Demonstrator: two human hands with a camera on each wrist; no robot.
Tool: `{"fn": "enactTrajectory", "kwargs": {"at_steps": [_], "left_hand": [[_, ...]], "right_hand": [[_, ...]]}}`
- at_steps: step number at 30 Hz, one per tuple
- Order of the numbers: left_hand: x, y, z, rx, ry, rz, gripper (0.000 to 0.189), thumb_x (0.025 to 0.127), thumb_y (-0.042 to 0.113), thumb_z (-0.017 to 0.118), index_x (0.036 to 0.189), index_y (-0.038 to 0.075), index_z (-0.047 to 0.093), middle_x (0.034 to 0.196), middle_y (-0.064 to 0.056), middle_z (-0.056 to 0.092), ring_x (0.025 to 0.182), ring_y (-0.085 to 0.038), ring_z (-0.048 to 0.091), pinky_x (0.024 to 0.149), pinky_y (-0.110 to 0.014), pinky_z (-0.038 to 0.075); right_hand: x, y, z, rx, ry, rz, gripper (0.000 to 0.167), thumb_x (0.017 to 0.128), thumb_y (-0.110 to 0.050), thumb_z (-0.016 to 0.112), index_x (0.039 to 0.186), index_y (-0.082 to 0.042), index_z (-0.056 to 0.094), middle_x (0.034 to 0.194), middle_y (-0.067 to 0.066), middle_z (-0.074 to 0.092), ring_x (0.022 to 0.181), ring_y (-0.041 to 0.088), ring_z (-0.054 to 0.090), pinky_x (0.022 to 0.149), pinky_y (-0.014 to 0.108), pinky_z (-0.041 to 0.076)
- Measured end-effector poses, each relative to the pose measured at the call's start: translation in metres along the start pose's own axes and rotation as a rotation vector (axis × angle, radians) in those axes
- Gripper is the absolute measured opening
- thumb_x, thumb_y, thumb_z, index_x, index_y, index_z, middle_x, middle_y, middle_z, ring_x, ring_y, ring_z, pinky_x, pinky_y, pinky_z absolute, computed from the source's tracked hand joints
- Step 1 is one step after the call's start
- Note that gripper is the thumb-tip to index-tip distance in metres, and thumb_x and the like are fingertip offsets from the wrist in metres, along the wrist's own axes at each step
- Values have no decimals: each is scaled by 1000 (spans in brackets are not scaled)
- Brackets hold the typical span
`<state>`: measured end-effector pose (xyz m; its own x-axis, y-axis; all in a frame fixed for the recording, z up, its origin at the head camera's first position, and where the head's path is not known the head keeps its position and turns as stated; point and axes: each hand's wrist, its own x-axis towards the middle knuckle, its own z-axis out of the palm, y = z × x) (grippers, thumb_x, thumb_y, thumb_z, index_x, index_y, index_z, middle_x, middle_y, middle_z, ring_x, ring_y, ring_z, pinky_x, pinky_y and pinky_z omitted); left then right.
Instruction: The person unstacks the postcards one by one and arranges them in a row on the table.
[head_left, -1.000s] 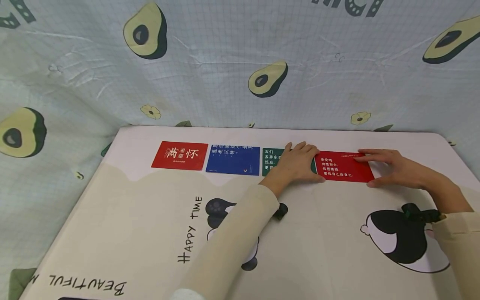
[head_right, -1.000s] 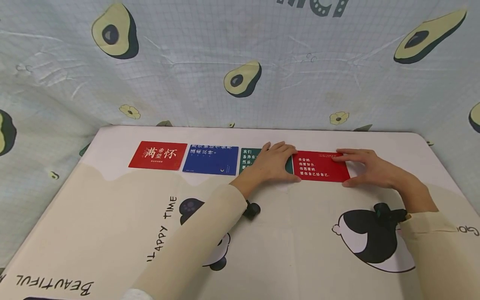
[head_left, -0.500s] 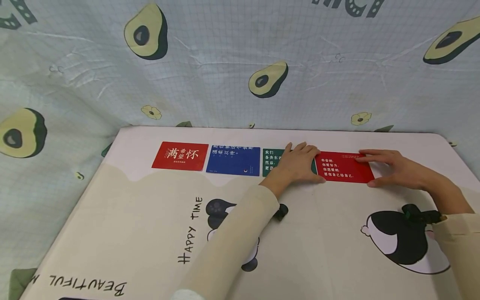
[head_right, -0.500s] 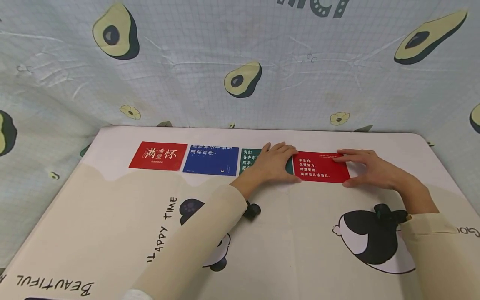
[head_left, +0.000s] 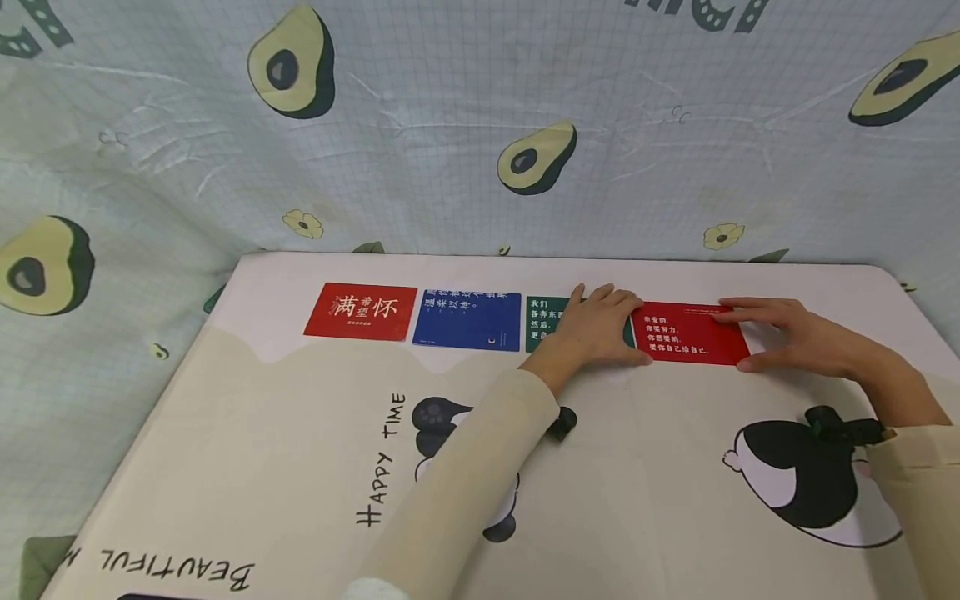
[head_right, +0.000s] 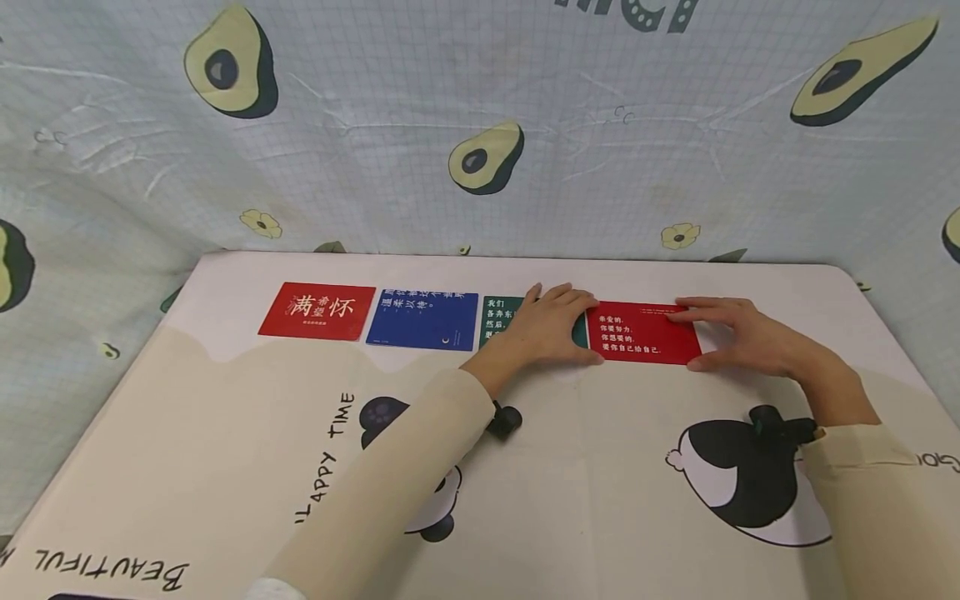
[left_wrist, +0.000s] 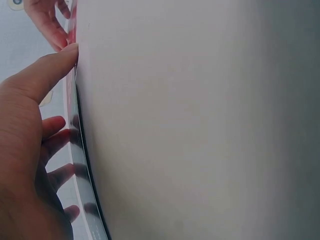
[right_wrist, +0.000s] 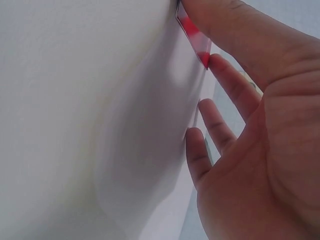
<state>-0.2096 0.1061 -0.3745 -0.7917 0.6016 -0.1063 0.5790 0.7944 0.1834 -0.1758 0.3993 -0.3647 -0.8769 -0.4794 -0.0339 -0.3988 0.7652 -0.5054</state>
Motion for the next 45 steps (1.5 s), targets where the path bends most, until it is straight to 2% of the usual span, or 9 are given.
{"fn": "enactTrajectory", "kwargs": {"at_steps": [3, 14, 21, 26, 29, 33, 36, 41, 45], "left_hand": [[0, 0, 0, -2, -8, -5, 80, 81, 65, 58, 149, 30, 32, 151, 12, 32, 141, -14, 18, 115, -45, 11], [2, 3, -2, 5, -10, -11, 80, 81, 64, 58, 149, 31, 31, 151, 12, 32, 142, -14, 18, 115, -45, 10], [3, 3, -1, 8, -11, -14, 80, 81, 65, 58, 149, 32, 31, 151, 12, 32, 141, -14, 18, 115, -45, 10], [2, 3, -1, -3, -13, -15, 81, 80, 64, 60, 149, 31, 31, 151, 12, 33, 141, -14, 19, 115, -45, 10], [2, 3, -1, -4, -11, -14, 82, 80, 64, 60, 149, 31, 31, 151, 12, 33, 141, -14, 19, 115, -46, 10], [2, 3, -1, -2, -11, -11, 82, 80, 64, 60, 149, 31, 31, 151, 12, 32, 141, -14, 19, 115, -46, 10], [2, 2, -1, -2, -12, -9, 82, 80, 64, 60, 149, 31, 30, 151, 11, 32, 141, -14, 19, 115, -46, 10], [1, 2, 0, 0, -12, -6, 84, 81, 64, 59, 150, 30, 28, 152, 11, 30, 141, -15, 19, 115, -46, 10], [0, 2, -2, -8, -17, -5, 84, 81, 66, 57, 151, 31, 25, 154, 12, 26, 142, -14, 16, 115, -46, 9]], "right_hand": [[0, 1, 0, -3, -2, 4, 71, 66, -10, 86, 131, -10, 58, 141, 17, 44, 124, -1, 28, 84, 12, 37], [-2, 6, -1, 5, -5, 23, 70, 67, -9, 85, 131, -10, 58, 142, 16, 43, 123, -2, 27, 84, 11, 35], [-2, 4, -1, 41, -10, 23, 69, 68, -7, 84, 131, -9, 58, 143, 16, 42, 123, -6, 25, 89, 40, 40], [-2, 2, -1, 33, -6, 12, 69, 67, -8, 84, 131, -10, 58, 142, 15, 43, 123, -5, 26, 86, 17, 35], [-2, 2, -1, 31, -5, 9, 69, 67, -8, 85, 131, -10, 58, 142, 16, 43, 123, -5, 26, 84, 11, 33], [-2, 2, -1, 29, -7, 13, 70, 67, -8, 85, 131, -10, 58, 142, 16, 43, 123, -5, 26, 85, 12, 34], [-2, 1, -2, 39, -14, 23, 70, 67, -7, 85, 132, -9, 57, 143, 16, 42, 126, 4, 28, 88, 24, 39], [-1, -1, -4, 72, -38, 40, 74, 69, -10, 84, 135, -7, 53, 146, 23, 34, 132, 39, 25, 91, 66, 37], [0, -4, -5, 83, -47, 82, 77, 70, -15, 84, 138, -8, 50, 149, 24, 29, 134, 47, 19, 88, 76, 30]]}}
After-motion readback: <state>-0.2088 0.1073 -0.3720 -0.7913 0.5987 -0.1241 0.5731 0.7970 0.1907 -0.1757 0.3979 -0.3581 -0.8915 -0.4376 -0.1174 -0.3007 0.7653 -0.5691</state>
